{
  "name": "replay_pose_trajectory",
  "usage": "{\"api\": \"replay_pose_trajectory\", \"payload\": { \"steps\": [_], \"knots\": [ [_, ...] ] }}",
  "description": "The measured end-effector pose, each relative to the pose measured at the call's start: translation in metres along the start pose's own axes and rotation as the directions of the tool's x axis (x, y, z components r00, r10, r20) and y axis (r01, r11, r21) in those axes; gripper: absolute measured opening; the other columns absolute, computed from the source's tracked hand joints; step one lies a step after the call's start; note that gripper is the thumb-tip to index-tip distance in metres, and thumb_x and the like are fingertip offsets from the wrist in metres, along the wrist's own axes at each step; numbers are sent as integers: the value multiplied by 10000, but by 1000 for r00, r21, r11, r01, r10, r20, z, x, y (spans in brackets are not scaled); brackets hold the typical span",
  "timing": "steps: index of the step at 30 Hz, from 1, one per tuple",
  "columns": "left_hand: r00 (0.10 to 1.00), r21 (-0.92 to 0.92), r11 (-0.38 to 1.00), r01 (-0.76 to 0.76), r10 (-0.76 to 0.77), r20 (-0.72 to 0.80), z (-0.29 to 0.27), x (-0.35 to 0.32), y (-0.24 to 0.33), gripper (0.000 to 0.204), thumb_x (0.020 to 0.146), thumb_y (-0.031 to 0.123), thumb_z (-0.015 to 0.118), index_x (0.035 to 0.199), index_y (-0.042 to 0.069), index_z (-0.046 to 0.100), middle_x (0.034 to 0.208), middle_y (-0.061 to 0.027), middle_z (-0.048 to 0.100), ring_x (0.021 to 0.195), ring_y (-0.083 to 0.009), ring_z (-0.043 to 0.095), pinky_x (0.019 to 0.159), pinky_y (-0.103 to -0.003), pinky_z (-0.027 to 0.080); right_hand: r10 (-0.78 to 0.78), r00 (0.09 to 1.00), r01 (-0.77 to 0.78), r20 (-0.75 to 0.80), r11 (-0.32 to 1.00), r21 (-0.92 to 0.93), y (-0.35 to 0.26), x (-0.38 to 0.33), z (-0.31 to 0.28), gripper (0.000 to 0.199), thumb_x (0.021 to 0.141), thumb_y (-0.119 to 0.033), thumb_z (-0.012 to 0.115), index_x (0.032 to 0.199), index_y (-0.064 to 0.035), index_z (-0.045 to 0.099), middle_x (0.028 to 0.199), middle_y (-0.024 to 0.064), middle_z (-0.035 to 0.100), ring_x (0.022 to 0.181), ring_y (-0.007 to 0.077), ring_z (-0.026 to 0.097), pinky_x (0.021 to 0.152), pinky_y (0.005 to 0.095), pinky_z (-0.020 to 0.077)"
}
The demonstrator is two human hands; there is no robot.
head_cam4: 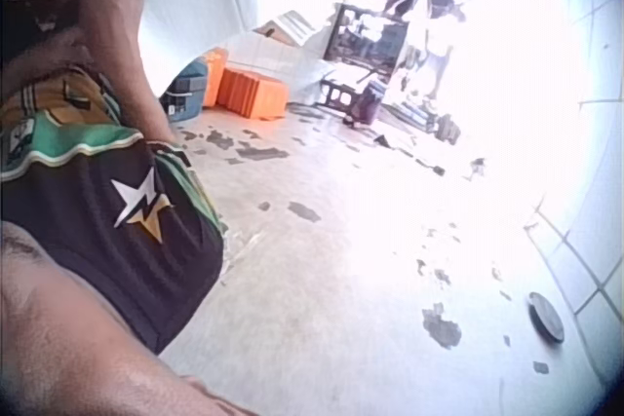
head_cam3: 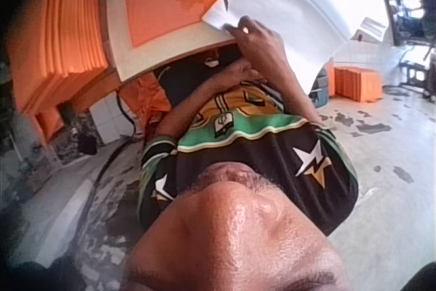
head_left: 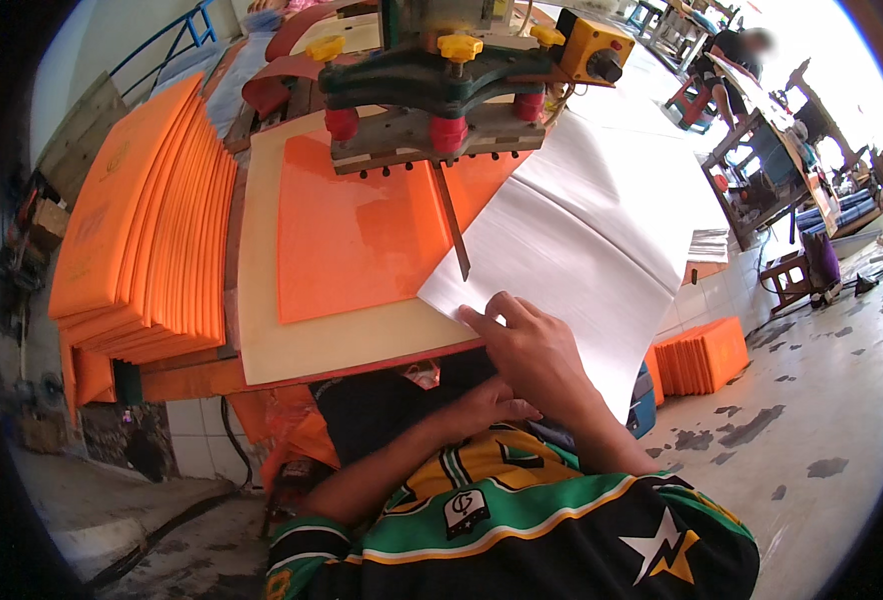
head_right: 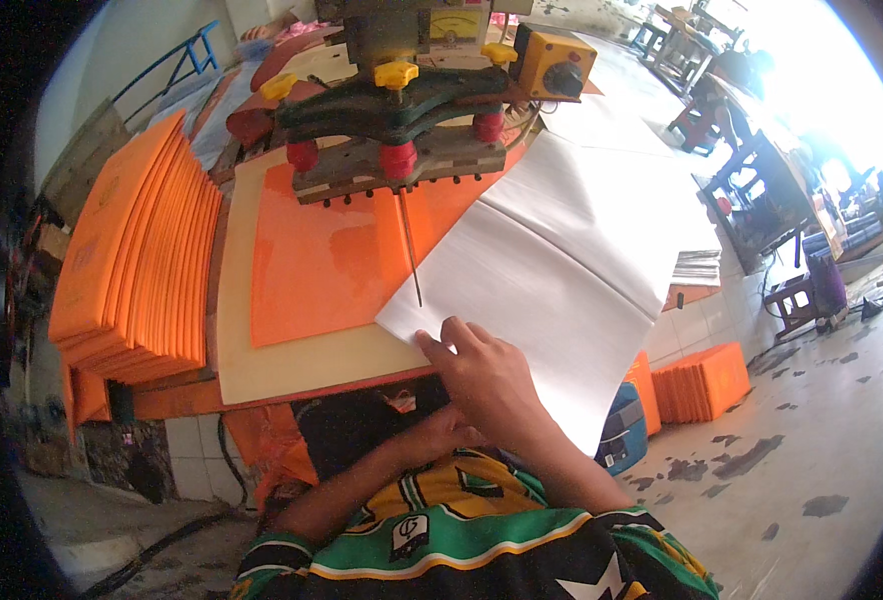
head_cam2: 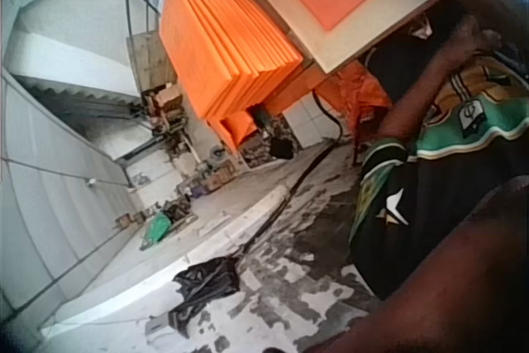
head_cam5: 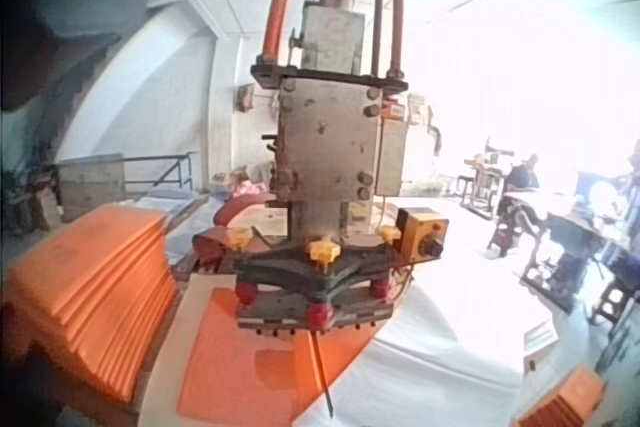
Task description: The person positions orange plastic folder covers and white plastic inserts under a heat-sealing machine, aligning them by hand before lowering the press to seal the edges.
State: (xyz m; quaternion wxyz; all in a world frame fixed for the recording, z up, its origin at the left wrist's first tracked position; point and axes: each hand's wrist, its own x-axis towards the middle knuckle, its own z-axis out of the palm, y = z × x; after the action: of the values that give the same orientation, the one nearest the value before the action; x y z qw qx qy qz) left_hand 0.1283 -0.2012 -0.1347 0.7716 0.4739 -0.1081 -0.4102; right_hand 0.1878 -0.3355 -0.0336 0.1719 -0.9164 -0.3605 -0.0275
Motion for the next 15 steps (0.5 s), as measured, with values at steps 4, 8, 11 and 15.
{"api": "replay_pose_trajectory", "payload": {
  "steps": [4, 8, 11, 15],
  "knots": [
    [994, -19, 998, -66, 64, -92, -3, 2, -15, 718, 1060, 234, 750, 1621, 16, 360, 1599, -148, 506, 1469, -215, 530, 1193, -388, 478, 25, 1000, -26, 15, 999, 34, -13, 2, -3, 606, 872, -92, 719, 1471, -122, 630, 1151, 141, 646, 1082, 327, 717, 863, 451, 622],
    [990, -279, 957, -75, 39, -133, -6, 6, -32, 619, 1083, 310, 716, 1579, 64, 439, 1508, -122, 552, 1405, -221, 554, 1149, -368, 495, 109, 993, -115, 49, 979, 165, -21, -3, 2, 560, 960, -156, 705, 1507, -109, 592, 1226, 165, 671, 1127, 363, 708, 888, 469, 616],
    [918, -894, 437, -102, 387, 84, -14, 19, -59, 609, 1138, 264, 600, 1655, 98, 323, 1588, -130, 475, 1491, -239, 497, 1207, -388, 466, 72, 997, -77, 29, 962, 263, -25, -9, -10, 515, 1006, -164, 704, 1509, -122, 604, 1249, 167, 690, 1093, 376, 718, 886, 467, 612],
    [982, -132, 976, -172, 158, -105, 3, 13, -26, 546, 1165, 192, 492, 1665, 97, 296, 1631, -138, 431, 1527, -245, 473, 1231, -407, 458, 50, 999, -38, -20, 914, 404, -31, -23, -56, 480, 999, -97, 738, 1472, -102, 656, 1160, 153, 750, 961, 337, 767, 819, 419, 623]
  ]
}}
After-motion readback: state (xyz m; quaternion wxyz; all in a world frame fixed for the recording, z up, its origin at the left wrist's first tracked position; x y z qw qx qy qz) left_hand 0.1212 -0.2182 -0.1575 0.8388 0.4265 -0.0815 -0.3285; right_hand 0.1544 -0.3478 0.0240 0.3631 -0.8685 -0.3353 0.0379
